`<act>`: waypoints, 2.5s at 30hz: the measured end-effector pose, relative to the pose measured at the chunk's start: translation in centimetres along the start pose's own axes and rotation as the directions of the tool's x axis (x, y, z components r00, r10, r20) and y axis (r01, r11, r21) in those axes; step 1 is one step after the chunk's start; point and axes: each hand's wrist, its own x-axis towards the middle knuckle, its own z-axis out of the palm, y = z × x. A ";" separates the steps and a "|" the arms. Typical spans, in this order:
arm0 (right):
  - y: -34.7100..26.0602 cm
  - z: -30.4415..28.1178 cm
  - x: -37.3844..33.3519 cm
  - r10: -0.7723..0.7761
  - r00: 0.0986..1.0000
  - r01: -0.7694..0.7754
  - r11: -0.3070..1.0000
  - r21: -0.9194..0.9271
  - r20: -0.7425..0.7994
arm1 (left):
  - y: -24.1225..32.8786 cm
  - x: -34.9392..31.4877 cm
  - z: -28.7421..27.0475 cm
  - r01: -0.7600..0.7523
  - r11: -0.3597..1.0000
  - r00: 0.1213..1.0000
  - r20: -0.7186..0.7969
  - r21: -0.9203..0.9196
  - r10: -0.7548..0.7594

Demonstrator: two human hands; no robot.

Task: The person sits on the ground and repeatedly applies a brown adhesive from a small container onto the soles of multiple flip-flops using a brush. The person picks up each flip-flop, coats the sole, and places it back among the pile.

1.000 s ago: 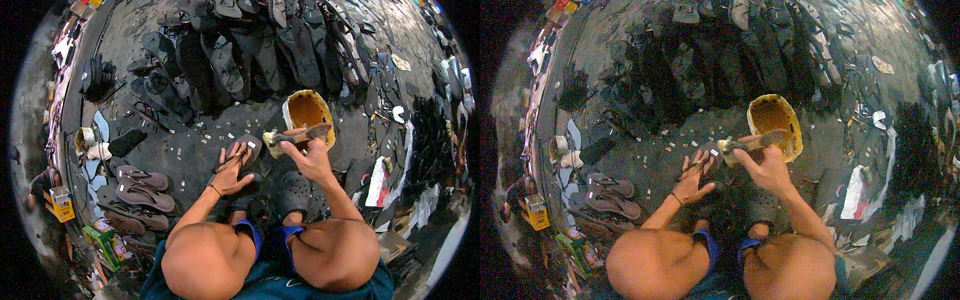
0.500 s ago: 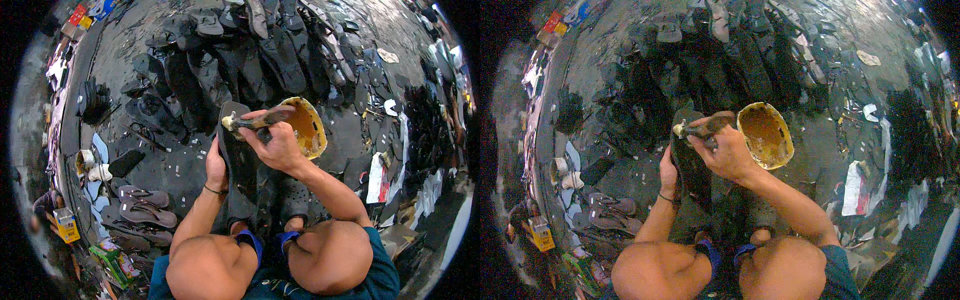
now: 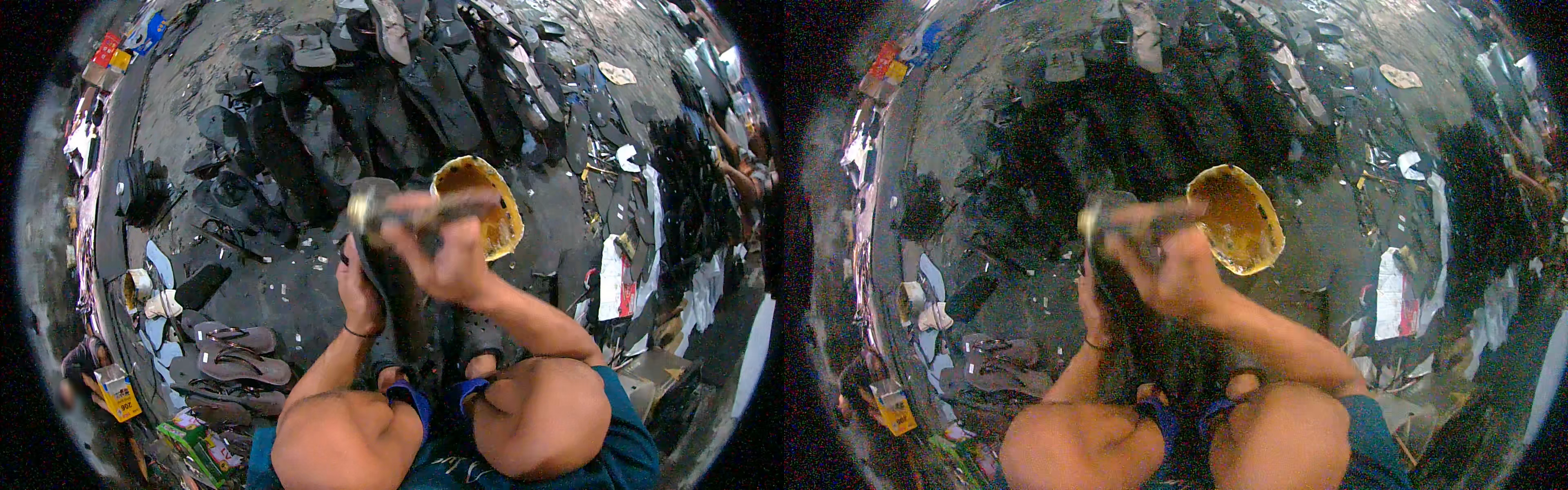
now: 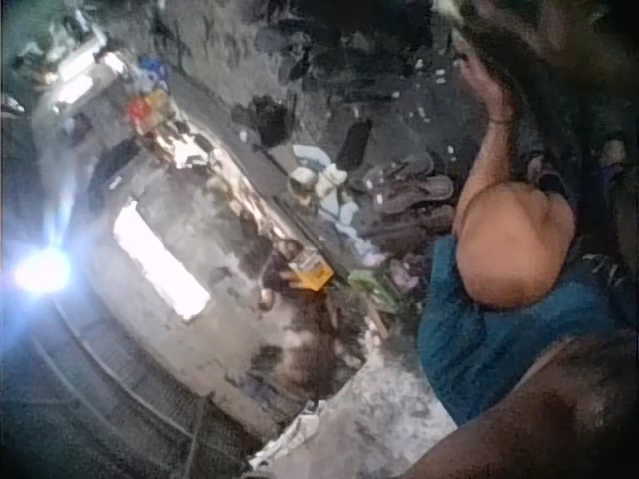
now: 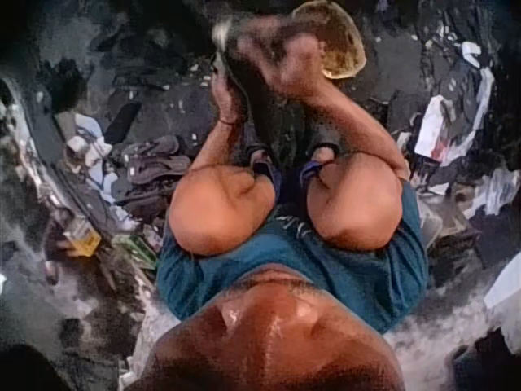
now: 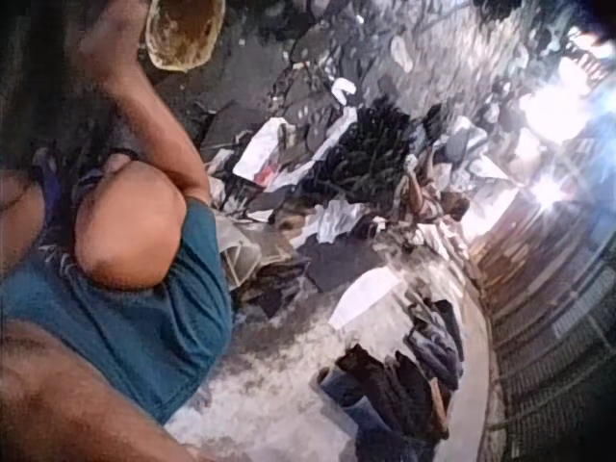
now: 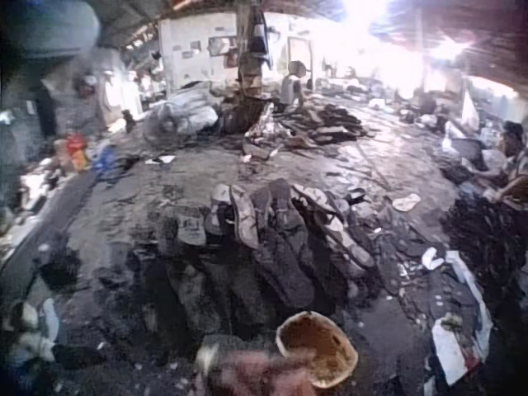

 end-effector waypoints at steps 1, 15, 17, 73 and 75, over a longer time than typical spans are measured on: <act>0.3 -0.6 1.5 0.120 0.992 -0.120 0.993 -0.020 -0.027 | -0.5 -0.5 0.9 -0.053 0.994 0.998 -0.038 0.091 0.056; 2.6 -2.0 -7.4 0.567 0.391 -0.865 0.496 0.079 0.725 | 4.7 5.8 -1.2 0.291 0.540 0.886 0.436 -0.790 0.160; 1.2 -0.9 -7.5 0.516 0.322 -0.922 0.360 0.140 0.794 | 5.7 4.9 -0.2 0.073 0.796 0.974 0.215 -0.600 0.073; 2.5 0.0 0.6 0.479 0.877 -0.477 0.865 0.156 0.022 | 5.3 3.4 2.5 -0.014 0.950 0.988 0.140 -0.313 0.060; -1.9 1.0 -0.3 0.371 0.910 -0.404 0.893 0.198 0.186 | 2.5 4.5 1.1 0.075 0.967 0.981 0.192 -0.245 -0.027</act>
